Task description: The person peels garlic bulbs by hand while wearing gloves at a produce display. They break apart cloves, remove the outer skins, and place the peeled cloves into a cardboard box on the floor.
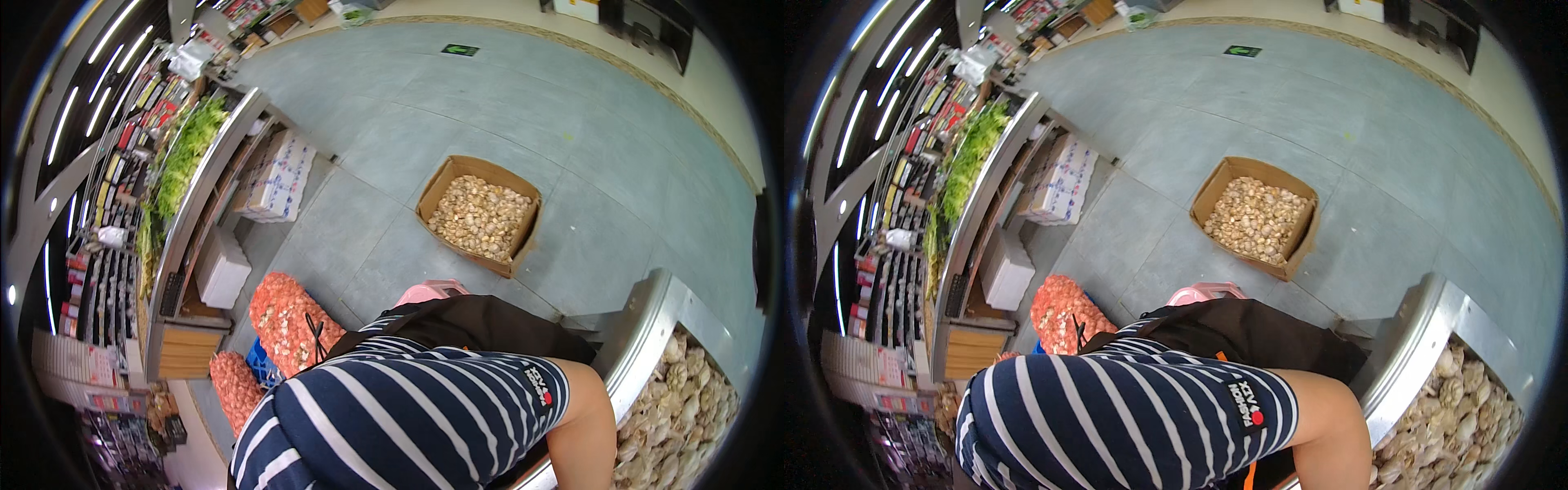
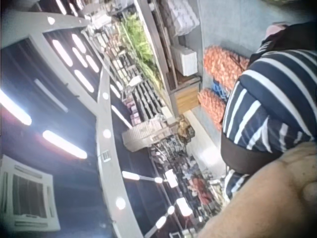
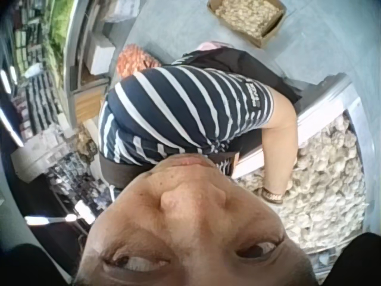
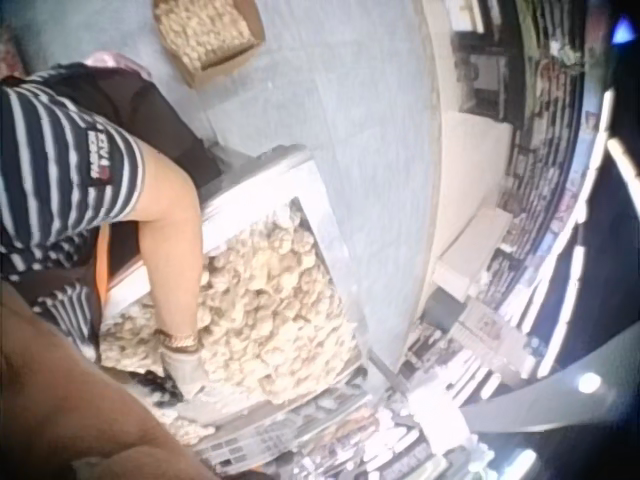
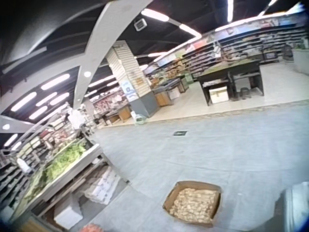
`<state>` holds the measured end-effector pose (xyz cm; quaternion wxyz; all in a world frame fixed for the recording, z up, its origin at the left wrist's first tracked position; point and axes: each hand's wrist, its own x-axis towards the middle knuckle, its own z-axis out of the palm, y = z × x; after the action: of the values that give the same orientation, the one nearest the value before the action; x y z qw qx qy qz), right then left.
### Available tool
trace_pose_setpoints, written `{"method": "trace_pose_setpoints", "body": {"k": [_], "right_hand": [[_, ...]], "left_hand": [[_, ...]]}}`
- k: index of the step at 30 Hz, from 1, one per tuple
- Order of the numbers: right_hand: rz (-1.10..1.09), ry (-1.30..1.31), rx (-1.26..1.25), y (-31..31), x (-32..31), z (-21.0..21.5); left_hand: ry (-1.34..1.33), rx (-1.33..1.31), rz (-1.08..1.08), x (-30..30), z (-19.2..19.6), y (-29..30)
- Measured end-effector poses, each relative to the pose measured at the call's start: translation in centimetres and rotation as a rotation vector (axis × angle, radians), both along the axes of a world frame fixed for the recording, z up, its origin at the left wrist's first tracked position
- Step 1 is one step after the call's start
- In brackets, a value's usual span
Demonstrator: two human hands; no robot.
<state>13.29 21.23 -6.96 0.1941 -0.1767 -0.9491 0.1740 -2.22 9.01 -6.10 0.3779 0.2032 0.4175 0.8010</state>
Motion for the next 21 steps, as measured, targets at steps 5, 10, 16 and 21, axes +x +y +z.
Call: {"method": "trace_pose_setpoints", "body": {"k": [5,10,16,21], "right_hand": [[-0.248,0.098,-0.112,2.8,8.5,-1.0],[-0.156,0.297,-0.447,-3.1,9.6,1.3],[-0.001,0.412,-0.619,-6.8,5.4,9.3],[-0.161,-0.003,-0.936,-5.7,9.6,10.2]], "left_hand": [[0.213,0.065,-0.263,5.9,1.0,-0.5],[1.092,0.288,0.089,6.0,-1.6,-5.0],[-0.347,-0.175,-0.633,3.5,4.3,-7.5],[-0.423,0.006,-0.542,2.8,3.1,-6.5]]}}
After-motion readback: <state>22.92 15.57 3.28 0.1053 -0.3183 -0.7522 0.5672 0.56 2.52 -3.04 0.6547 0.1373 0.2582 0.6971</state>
